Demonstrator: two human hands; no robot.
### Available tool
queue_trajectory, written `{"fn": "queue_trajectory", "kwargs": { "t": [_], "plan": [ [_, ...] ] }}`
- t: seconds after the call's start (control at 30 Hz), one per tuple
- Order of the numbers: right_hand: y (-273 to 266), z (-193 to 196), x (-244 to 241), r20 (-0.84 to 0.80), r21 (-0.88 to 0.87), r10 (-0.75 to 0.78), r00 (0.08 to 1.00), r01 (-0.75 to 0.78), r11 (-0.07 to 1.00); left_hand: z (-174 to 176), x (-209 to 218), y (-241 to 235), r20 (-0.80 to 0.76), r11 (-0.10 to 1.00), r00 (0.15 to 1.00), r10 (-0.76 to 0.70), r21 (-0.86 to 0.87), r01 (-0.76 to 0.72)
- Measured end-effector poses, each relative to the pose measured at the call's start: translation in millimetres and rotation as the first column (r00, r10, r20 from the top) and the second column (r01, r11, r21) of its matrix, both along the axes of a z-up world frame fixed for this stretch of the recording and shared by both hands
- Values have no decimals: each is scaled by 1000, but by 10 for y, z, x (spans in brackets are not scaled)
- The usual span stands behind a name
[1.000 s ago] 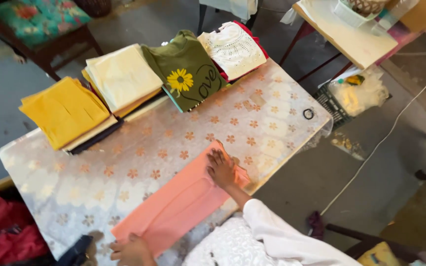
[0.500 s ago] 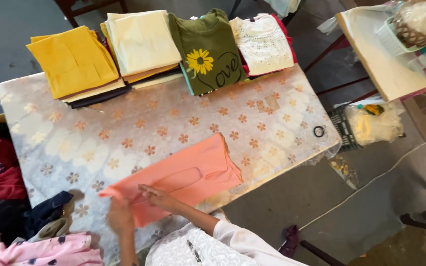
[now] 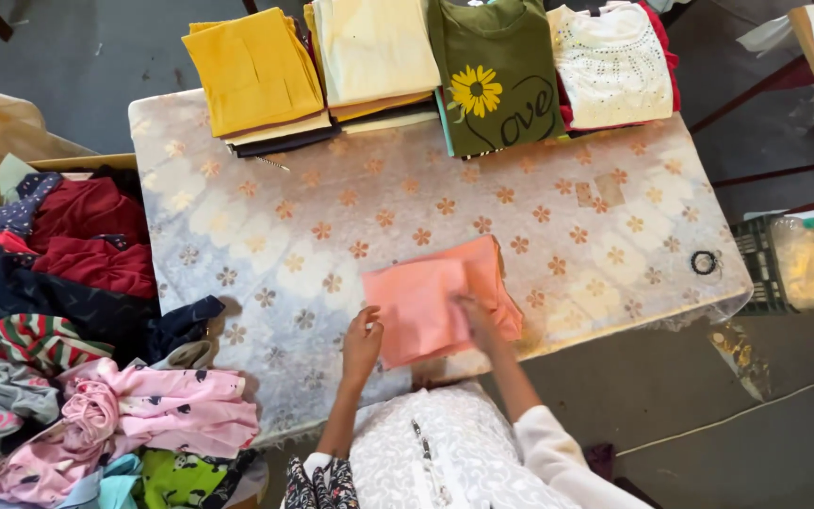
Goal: Folding various items of clothing and stacking them on a table.
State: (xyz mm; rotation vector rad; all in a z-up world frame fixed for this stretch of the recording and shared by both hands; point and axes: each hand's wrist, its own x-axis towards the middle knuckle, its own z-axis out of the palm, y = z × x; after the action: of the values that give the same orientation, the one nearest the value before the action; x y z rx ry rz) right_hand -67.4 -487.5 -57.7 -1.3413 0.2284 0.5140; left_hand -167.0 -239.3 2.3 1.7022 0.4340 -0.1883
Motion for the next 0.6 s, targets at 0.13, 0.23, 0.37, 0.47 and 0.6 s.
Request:
{"fn": "queue_trajectory", "kwargs": {
  "t": [0.13, 0.23, 0.37, 0.47, 0.6],
  "plan": [
    [-532, 181, 183, 147, -217, -15, 989, 47, 975, -335, -51, -127, 144, 825, 984, 103, 540, -165],
    [-747, 60, 180, 216, -328, -24, 976, 96, 940, -296, -75, -268, 31, 463, 990, -141, 885, 38],
    [-472, 728, 152, 443, -778, 128, 887, 309, 546, -394, 91, -352, -130, 926, 976, 174, 360, -117],
    [-305, 494, 51, 332, -924, 169, 928, 284, 256, -465, 154, -420, -165, 919, 984, 65, 394, 5],
    [-182, -761, 147, 406, -773, 86, 910, 291, 564, -658, 249, -544, -63, 915, 998, 27, -401, -50]
  ]
}}
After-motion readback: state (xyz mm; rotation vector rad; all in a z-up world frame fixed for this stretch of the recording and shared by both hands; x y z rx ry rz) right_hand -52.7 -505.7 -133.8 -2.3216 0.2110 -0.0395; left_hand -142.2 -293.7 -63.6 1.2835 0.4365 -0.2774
